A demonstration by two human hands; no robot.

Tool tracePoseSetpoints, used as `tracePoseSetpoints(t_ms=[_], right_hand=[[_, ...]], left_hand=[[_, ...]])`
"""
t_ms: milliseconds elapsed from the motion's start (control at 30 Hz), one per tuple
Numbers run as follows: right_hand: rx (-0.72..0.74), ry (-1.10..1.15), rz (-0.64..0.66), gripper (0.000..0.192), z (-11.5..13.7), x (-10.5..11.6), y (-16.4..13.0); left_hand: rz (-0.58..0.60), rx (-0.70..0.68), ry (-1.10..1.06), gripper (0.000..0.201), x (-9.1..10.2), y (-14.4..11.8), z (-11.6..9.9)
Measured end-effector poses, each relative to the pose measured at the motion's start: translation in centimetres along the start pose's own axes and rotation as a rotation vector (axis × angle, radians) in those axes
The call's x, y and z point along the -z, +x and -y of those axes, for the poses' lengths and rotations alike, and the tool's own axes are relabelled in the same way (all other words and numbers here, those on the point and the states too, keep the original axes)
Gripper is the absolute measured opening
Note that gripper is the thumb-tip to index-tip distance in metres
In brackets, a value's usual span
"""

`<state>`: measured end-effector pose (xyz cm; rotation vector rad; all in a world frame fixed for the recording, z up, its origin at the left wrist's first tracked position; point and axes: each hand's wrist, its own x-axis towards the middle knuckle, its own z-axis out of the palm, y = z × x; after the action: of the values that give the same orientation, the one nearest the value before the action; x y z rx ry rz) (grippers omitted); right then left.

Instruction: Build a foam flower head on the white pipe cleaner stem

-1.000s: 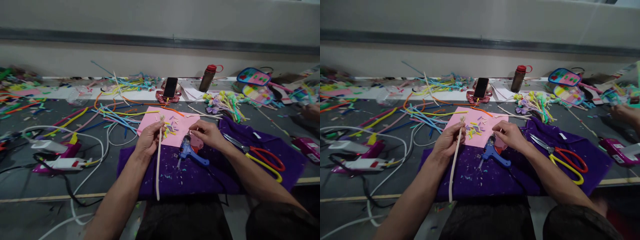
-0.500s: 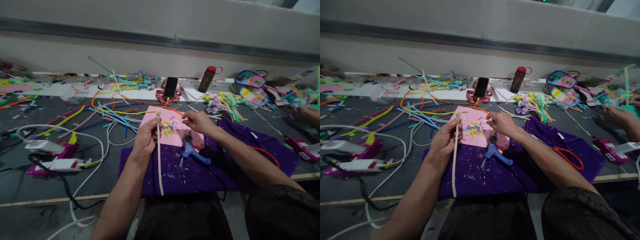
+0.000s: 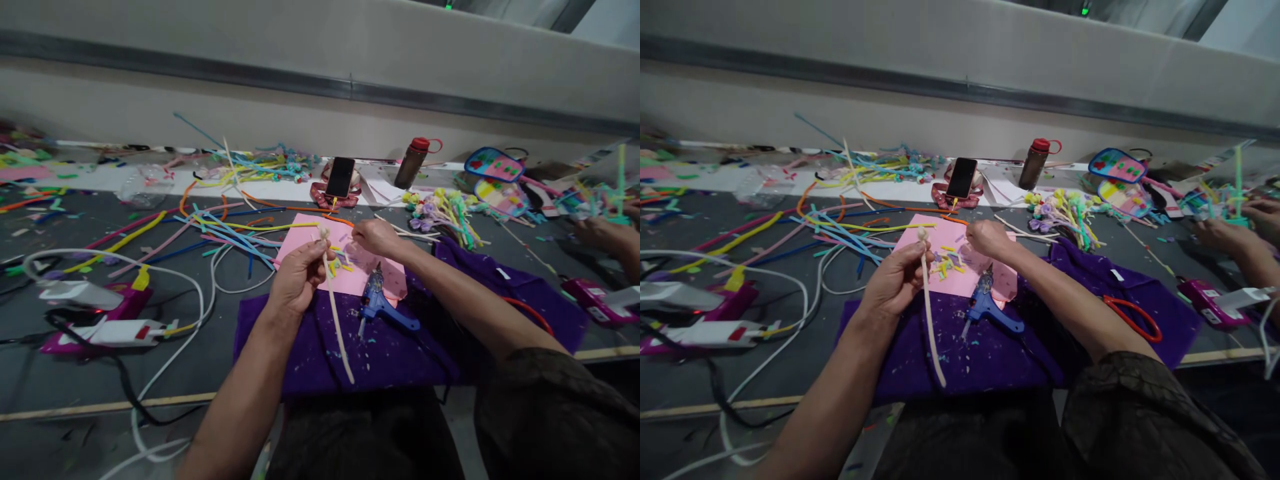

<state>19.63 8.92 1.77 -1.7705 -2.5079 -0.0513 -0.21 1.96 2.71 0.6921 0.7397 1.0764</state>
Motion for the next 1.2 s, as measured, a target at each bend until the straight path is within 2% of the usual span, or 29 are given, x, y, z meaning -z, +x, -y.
tracePoseSetpoints(t_ms=[167, 333, 467, 567, 633, 800, 867, 1000, 1200], right_hand=[[-0.010, -0.017, 0.044, 0.024, 0.1, -1.1, 1.6], [0.007, 0.075, 0.043, 0.020, -0.3, -1.2, 1.9], [0.000, 0.236, -0.030, 0.015, -0.9, -0.3, 0.9], [-0.010, 0.384, -0.078, 0.016, -1.3, 0.5, -0.9], [-0.008, 0.528, -0.104, 0.019, -1.2, 0.8, -2.5], [-0.018, 1.220, -0.109, 0.022, -0.4, 1.5, -5.9], [-0.015, 1.336, -0.104, 0.022, 0.0, 1.7, -6.7], [0.018, 1.387, -0.073, 0.024, 0.5, 1.8, -7.3], [0.047, 1.379, 0.003, 0.013, 1.1, 1.2, -7.4]], left_hand=[[0.016, 0.006, 0.025, 0.018, -0.1, 0.2, 0.5], [0.028, 0.017, 0.015, 0.018, -0.3, 0.2, 0.6], [0.048, 0.021, -0.013, 0.018, -0.2, 0.2, 0.6], [0.093, 0.043, -0.019, 0.018, 0.0, 0.4, 0.9], [0.127, 0.072, -0.014, 0.018, 0.1, 0.5, 1.2], [0.154, 0.147, 0.013, 0.014, -0.3, 0.3, 1.8], [0.152, 0.176, 0.001, 0.014, -0.6, 0.2, 2.0], [0.161, 0.222, -0.021, 0.012, -1.0, 0.0, 2.4], [0.166, 0.252, -0.029, 0.011, -1.3, 0.1, 3.0]])
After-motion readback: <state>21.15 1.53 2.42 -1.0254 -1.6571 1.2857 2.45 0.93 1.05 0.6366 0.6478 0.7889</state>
